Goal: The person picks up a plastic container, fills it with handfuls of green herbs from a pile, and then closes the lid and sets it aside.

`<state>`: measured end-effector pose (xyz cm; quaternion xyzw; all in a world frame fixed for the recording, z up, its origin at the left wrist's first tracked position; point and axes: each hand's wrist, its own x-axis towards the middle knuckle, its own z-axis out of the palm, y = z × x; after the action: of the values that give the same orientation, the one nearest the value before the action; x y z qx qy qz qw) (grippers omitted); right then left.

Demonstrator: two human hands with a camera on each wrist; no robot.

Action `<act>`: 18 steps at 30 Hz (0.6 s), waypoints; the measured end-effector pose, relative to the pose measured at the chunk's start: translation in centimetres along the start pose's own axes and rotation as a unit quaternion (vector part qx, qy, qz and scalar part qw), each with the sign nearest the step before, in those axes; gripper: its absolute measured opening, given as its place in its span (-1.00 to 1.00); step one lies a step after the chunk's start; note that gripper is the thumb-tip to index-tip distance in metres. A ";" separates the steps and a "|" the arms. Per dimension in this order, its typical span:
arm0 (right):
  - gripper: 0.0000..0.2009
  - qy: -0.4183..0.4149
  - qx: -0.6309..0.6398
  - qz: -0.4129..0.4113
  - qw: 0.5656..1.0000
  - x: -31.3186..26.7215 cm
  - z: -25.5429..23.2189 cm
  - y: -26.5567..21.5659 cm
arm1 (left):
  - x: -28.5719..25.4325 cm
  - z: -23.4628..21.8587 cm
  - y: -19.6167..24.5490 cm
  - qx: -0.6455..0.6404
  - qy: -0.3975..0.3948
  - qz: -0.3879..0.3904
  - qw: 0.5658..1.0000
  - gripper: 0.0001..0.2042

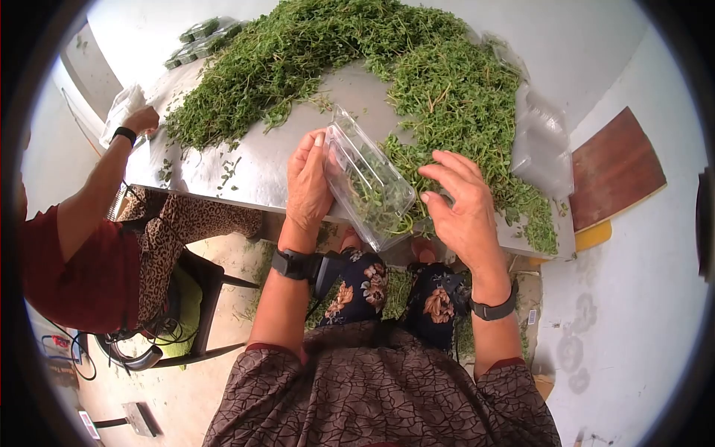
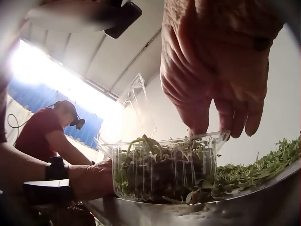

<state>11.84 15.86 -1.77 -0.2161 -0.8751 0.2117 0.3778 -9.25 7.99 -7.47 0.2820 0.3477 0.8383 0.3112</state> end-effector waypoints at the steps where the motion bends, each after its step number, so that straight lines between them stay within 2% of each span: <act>1: -0.70 -0.015 -0.005 0.000 1.000 0.2 0.2 -0.1 | 0.0 0.0 0.0 0.002 0.000 -0.002 1.000 -0.80; 15: -0.73 -0.078 0.011 0.003 0.997 0.6 0.0 1.3 | -0.1 -0.2 0.1 0.048 -0.020 -0.009 0.999 -0.74; 18: -0.71 -0.084 -0.017 0.004 0.996 0.9 0.0 0.6 | -0.5 0.9 0.4 0.034 0.010 -0.008 0.999 -0.79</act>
<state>11.47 16.82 -1.58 -0.2079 -0.9064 0.2156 0.2980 -8.41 7.80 -6.74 0.2810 0.3811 0.8265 0.3046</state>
